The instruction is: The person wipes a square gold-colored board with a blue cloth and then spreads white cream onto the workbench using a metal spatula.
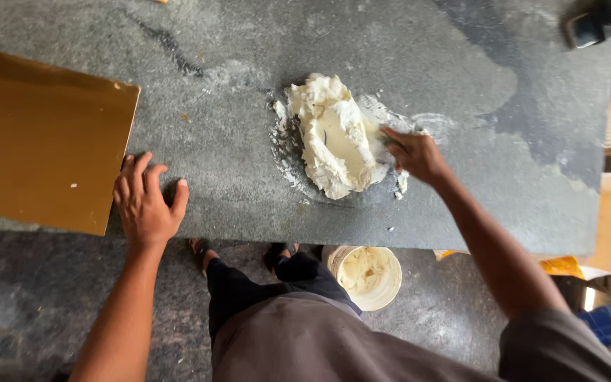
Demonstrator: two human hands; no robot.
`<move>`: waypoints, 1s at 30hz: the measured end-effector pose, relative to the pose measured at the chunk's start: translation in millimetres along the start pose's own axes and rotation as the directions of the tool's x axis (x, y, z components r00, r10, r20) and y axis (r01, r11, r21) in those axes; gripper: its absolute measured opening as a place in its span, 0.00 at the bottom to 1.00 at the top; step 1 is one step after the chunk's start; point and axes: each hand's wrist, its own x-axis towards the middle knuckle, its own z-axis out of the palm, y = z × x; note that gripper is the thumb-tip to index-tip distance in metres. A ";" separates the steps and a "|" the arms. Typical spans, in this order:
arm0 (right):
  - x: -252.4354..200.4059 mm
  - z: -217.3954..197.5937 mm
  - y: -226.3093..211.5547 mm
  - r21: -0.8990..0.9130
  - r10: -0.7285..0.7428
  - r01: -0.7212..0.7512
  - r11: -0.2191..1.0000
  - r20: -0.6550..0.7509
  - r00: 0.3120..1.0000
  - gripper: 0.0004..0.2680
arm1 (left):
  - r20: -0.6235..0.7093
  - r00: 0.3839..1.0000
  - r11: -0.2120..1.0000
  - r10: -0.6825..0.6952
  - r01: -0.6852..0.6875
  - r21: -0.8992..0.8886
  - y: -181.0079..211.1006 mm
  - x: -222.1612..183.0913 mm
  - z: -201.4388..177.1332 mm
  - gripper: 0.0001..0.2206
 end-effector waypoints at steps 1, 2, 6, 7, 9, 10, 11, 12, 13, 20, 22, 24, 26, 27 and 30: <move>9.6 -3.4 -7.4 -0.072 0.033 -0.025 0.997 0.100 0.994 0.17 | 0.010 1.000 1.000 -0.010 0.010 -0.005 0.9 -4.2 -2.6 0.18; 17.3 -18.7 -14.5 -0.146 0.069 -0.040 0.988 0.197 0.978 0.17 | 0.020 1.000 1.000 -0.019 0.019 -0.011 2.9 -9.9 -4.9 0.18; -4.2 -78.4 -48.1 -0.293 -0.202 0.294 0.910 0.308 0.930 0.13 | 0.015 1.000 1.000 -0.010 0.010 -0.003 3.4 -4.1 -5.0 0.18; -27.1 -89.4 -52.2 -0.421 -0.174 0.286 0.861 0.285 0.943 0.12 | 0.022 1.000 1.000 -0.012 0.012 -0.001 5.1 -2.5 -2.9 0.18; -73.5 -86.1 -57.9 -0.837 -0.028 0.237 0.493 0.257 0.966 0.14 | 0.034 0.999 1.000 -0.016 0.016 0.011 6.4 -5.2 -4.1 0.18; -89.3 -72.7 -59.4 -0.780 -0.096 0.242 0.577 0.230 0.969 0.15 | 0.039 0.999 1.000 -0.017 0.016 0.020 5.3 -8.8 -7.5 0.18; -105.5 -59.1 -59.3 -0.717 -0.153 0.240 0.655 0.185 0.971 0.16 | 0.044 0.999 1.000 -0.008 0.007 0.023 4.5 -8.0 -7.7 0.18; -123.4 -55.3 -57.4 -0.645 -0.206 0.243 0.724 0.133 0.969 0.18 | 0.049 0.999 1.000 -0.002 0.001 0.014 3.4 -8.2 -9.0 0.19; -137.8 -59.1 -53.9 -0.638 -0.165 0.201 0.743 0.117 0.979 0.18 | 0.043 0.999 1.000 0.003 -0.003 0.001 3.6 -5.3 -5.9 0.19; -244.9 -122.6 -78.6 -0.739 0.005 -0.116 0.664 -0.151 0.989 0.12 | 0.012 1.000 1.000 0.001 0.000 -0.016 0.0 -6.0 0.3 0.19; -265.1 -113.8 -113.6 -0.503 -0.096 -0.096 0.859 -0.343 0.935 0.12 | -0.002 1.000 1.000 0.007 -0.007 -0.027 -2.0 -9.4 1.3 0.19; -252.1 -69.9 -145.7 -0.309 -0.104 -0.054 0.950 -0.472 0.875 0.14 | -0.017 1.000 0.999 0.015 -0.015 -0.037 -4.9 -11.9 0.8 0.19; -208.0 -7.4 -161.3 -0.242 -0.196 0.072 0.968 -0.540 0.819 0.13 | -0.043 0.999 0.999 0.027 -0.029 -0.046 -6.6 -14.8 -0.3 0.19; -185.0 27.3 -163.4 -0.319 -0.399 0.257 0.912 -0.550 0.734 0.10 | -0.049 0.999 0.997 0.018 -0.021 -0.073 -5.9 -12.5 0.7 0.19; -162.3 95.2 -158.5 0.038 0.102 -0.094 0.995 -0.358 0.928 0.14 | -0.062 0.998 0.991 0.002 -0.010 -0.130 -8.9 -7.0 -2.6 0.18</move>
